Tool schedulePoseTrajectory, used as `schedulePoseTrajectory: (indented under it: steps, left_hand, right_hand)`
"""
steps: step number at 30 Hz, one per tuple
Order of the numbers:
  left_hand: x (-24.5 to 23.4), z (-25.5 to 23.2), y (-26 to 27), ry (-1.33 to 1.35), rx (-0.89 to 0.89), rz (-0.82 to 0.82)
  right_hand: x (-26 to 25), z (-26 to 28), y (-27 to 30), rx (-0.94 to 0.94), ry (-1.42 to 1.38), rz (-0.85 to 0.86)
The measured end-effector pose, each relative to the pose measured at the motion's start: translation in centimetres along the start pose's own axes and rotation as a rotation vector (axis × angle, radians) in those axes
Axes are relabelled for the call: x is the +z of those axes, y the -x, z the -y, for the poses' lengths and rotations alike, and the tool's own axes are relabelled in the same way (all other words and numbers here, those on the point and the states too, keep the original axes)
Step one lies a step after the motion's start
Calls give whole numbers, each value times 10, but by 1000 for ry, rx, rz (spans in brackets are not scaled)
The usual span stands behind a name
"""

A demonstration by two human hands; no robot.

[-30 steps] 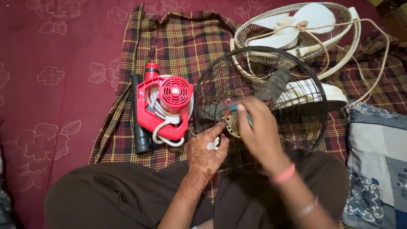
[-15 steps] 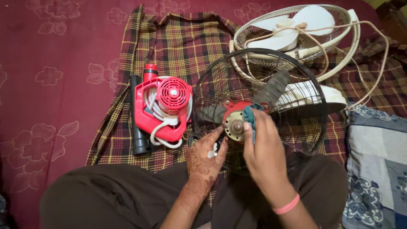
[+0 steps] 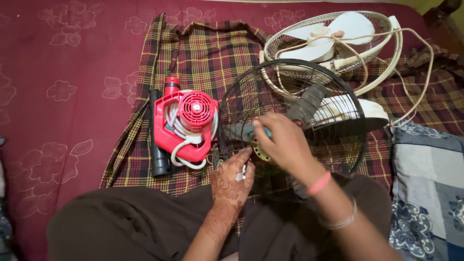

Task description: The person wipes the black metal cage and blades of a disassembled electric fan using a blue cloth. They clean the exterior of the fan blades and the central motor housing while sitting on a bed.

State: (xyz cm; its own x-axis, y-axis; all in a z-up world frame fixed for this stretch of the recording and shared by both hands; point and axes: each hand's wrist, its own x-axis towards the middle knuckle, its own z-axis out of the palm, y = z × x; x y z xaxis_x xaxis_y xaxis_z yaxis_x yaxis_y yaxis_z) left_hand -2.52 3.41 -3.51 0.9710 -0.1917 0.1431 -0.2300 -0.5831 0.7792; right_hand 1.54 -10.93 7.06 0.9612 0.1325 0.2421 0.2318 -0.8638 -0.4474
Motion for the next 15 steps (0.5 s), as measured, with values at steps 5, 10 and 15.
schedulePoseTrajectory:
  steps: [5,10,15]
  left_hand:
    - [8,1,4,16,-36,4]
    - [9,7,-1,44,17,-8]
    - [11,7,-1,43,7,8]
  right_hand:
    - [-3,15,51,-29,-47,-335]
    - [-55,2,34,188,-82,-16]
    - [-47,-9,-35,-149,-320,253]
